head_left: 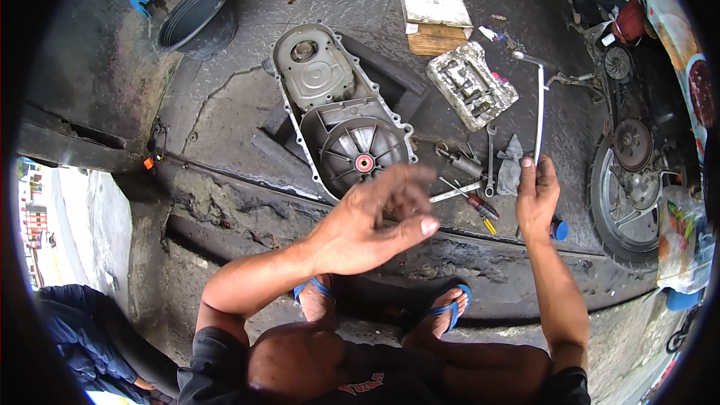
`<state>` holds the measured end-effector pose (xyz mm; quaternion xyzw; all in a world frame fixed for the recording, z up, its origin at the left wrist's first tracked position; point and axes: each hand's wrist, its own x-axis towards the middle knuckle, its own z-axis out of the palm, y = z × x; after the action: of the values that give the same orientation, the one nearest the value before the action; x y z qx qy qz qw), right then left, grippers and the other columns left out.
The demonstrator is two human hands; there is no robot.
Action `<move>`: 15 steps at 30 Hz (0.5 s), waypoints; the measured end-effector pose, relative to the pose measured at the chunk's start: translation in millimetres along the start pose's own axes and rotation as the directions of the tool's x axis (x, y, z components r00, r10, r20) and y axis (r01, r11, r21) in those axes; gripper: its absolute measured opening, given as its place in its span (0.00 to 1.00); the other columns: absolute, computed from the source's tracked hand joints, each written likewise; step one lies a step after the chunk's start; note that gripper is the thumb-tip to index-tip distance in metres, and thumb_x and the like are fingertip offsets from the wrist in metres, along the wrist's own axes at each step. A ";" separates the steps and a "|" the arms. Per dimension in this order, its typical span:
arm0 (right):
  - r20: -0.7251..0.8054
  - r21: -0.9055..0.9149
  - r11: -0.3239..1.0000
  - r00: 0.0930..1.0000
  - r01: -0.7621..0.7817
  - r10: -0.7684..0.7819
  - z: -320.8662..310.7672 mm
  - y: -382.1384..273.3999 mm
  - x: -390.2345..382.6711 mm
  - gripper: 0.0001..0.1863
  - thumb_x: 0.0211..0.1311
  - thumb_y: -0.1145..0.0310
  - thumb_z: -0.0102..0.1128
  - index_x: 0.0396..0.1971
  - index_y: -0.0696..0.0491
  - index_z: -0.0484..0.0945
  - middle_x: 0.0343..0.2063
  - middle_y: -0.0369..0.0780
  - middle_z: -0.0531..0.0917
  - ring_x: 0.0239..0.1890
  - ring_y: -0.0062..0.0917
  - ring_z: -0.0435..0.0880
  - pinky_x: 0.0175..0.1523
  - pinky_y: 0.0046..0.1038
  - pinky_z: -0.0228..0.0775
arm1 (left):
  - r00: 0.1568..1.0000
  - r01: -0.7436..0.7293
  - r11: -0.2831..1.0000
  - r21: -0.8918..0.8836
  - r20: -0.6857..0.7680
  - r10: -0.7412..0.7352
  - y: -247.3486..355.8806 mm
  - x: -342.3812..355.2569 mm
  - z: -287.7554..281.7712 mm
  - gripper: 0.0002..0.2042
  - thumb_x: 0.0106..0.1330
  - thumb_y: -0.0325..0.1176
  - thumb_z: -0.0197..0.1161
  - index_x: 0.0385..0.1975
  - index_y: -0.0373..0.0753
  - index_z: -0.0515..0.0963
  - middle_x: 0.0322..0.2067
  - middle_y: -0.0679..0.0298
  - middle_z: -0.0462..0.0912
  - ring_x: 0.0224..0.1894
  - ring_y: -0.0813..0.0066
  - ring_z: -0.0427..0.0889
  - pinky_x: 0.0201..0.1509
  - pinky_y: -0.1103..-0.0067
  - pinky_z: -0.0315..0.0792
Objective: The person removes a bearing from a motorcycle casing using a bearing puller, disassembles the tool to extract the old bearing, and places a new bearing into the casing, tapping it in place with a T-handle wrench.
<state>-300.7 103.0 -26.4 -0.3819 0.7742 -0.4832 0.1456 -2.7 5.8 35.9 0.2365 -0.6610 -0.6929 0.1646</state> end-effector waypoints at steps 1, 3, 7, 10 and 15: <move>0.092 0.041 0.996 0.992 0.085 -0.089 13.5 -38.1 -17.3 0.09 0.68 0.67 0.60 0.36 0.59 0.77 0.17 0.37 0.78 0.22 0.14 0.77 0.26 0.25 0.69 | 0.993 -0.061 0.998 -0.008 -0.103 0.060 14.6 4.9 -6.4 0.37 0.67 0.40 0.65 0.70 0.35 0.51 0.54 0.54 0.73 0.52 0.72 0.73 0.59 0.74 0.70; 0.293 0.026 0.959 0.914 0.284 -0.279 32.7 -88.9 -47.1 0.09 0.65 0.68 0.63 0.38 0.58 0.77 0.17 0.38 0.79 0.18 0.19 0.78 0.22 0.27 0.68 | 0.912 -0.317 0.941 -0.123 -0.312 0.266 19.0 17.0 -12.5 0.47 0.67 0.54 0.62 0.73 0.34 0.41 0.61 0.47 0.69 0.59 0.62 0.72 0.65 0.67 0.66; 0.466 0.170 0.827 0.696 0.536 -0.547 53.9 -111.1 -80.7 0.13 0.61 0.68 0.67 0.41 0.56 0.75 0.19 0.42 0.80 0.18 0.35 0.80 0.23 0.35 0.70 | 0.813 -0.573 0.599 -0.560 -0.478 0.332 44.1 23.4 -21.2 0.30 0.77 0.53 0.41 0.67 0.33 0.57 0.44 0.55 0.77 0.36 0.68 0.80 0.41 0.74 0.77; 0.569 0.231 0.857 0.651 0.460 -0.503 59.2 -119.5 -92.6 0.12 0.64 0.69 0.64 0.42 0.57 0.74 0.23 0.45 0.81 0.21 0.39 0.82 0.27 0.36 0.71 | 0.805 -0.586 0.523 -0.619 -0.515 0.294 40.9 1.9 -25.2 0.29 0.76 0.53 0.44 0.63 0.32 0.65 0.31 0.65 0.72 0.22 0.78 0.71 0.26 0.81 0.71; 0.627 0.077 0.981 0.756 0.179 -0.188 43.1 -103.2 -89.6 0.12 0.74 0.64 0.50 0.46 0.59 0.73 0.18 0.39 0.73 0.19 0.21 0.73 0.27 0.28 0.66 | 0.872 -0.026 0.843 0.537 -0.401 0.282 18.1 -15.8 -47.9 0.38 0.62 0.50 0.68 0.64 0.29 0.64 0.46 0.52 0.78 0.45 0.62 0.79 0.52 0.70 0.73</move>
<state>-168.9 116.2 28.2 -0.5947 0.6363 -0.3440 0.3510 35.0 -27.1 55.0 0.3750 -0.7800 -0.3973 0.3053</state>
